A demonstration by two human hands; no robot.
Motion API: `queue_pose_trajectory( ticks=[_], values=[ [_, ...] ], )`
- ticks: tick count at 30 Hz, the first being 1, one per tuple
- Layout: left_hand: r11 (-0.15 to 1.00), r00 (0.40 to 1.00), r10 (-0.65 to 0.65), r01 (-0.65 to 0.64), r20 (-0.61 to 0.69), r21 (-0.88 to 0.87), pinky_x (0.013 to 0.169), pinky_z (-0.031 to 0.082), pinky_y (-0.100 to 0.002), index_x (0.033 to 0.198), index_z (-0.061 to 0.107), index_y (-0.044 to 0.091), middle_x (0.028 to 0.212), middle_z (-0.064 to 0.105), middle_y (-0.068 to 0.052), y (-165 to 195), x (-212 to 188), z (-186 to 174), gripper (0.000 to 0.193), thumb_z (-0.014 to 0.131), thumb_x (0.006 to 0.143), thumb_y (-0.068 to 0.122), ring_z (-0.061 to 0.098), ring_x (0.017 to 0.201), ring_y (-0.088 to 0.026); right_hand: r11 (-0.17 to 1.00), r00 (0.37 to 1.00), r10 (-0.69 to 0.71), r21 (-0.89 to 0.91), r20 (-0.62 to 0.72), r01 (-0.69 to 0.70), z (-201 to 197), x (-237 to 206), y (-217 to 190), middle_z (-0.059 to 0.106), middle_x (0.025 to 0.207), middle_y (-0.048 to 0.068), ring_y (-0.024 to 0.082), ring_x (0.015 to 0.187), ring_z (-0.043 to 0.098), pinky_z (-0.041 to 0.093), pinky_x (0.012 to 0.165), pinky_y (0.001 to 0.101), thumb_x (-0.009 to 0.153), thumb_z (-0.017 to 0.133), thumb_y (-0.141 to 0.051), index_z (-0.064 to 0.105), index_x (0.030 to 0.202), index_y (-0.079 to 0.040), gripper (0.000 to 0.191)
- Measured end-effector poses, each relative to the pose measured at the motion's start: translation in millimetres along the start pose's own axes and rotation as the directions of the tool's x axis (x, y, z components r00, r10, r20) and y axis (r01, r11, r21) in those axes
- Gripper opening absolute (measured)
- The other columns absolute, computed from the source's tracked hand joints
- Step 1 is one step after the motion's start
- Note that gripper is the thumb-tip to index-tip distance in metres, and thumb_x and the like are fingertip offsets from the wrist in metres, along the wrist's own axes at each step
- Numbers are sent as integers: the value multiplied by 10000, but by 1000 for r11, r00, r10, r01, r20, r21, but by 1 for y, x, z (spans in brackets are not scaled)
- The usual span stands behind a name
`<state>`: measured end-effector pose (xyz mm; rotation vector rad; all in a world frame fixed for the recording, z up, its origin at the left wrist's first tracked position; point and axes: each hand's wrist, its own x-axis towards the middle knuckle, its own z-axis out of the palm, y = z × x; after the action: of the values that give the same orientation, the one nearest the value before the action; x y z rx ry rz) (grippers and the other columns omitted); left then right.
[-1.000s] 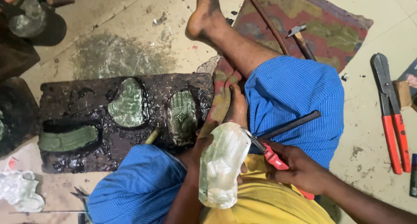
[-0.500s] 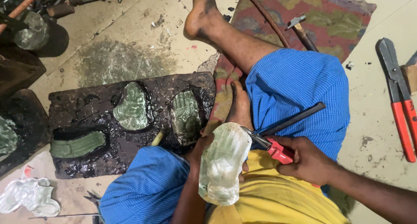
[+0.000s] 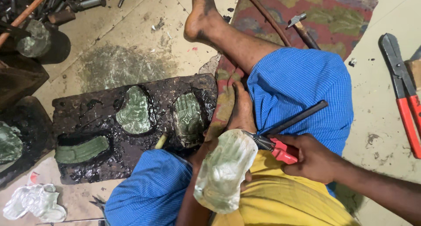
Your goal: The person sits on the workshop floor and uses red-handled shears to trim excess material from the edge of a white cast figurine, turning it while cutting. They then press the trimmed figurine into a mold cavity on a board and tap it with a rod to seat it.
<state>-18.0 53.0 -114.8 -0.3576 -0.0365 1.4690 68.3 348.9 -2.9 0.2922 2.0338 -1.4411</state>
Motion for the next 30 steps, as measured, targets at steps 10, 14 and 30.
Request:
queue_pose_trajectory(
  ticks=[10, 14, 30],
  values=[
    [928, 911, -370, 350, -182, -131, 1143, 490, -621, 1586, 332, -22, 1513, 454, -375, 18, -9, -24, 832, 517, 1059, 595, 564, 1298, -509, 975, 989, 134, -185, 61, -121, -5, -1, -12, 666, 706, 69, 139, 613, 611, 531, 614, 305, 696, 843, -214, 509, 1510, -183, 880],
    [939, 956, -292, 291, 25, -180, 1071, 512, -635, 1587, 344, -78, 1484, 479, -397, 7, -10, -21, 1008, 559, 900, 627, 581, 1285, -541, 971, 989, 140, -200, 52, -127, -3, -3, -10, 649, 689, 68, 131, 602, 585, 531, 600, 293, 681, 782, -143, 511, 1531, -198, 894],
    [980, 993, -115, 110, -18, -167, 992, 525, -680, 1580, 409, -106, 1280, 551, -495, -17, -16, 48, 888, 472, 1085, 628, 625, 1133, -602, 962, 969, 221, -188, 113, -197, -3, -9, -10, 674, 738, 24, 100, 648, 588, 531, 640, 268, 707, 780, -117, 519, 1519, -220, 859]
  ],
)
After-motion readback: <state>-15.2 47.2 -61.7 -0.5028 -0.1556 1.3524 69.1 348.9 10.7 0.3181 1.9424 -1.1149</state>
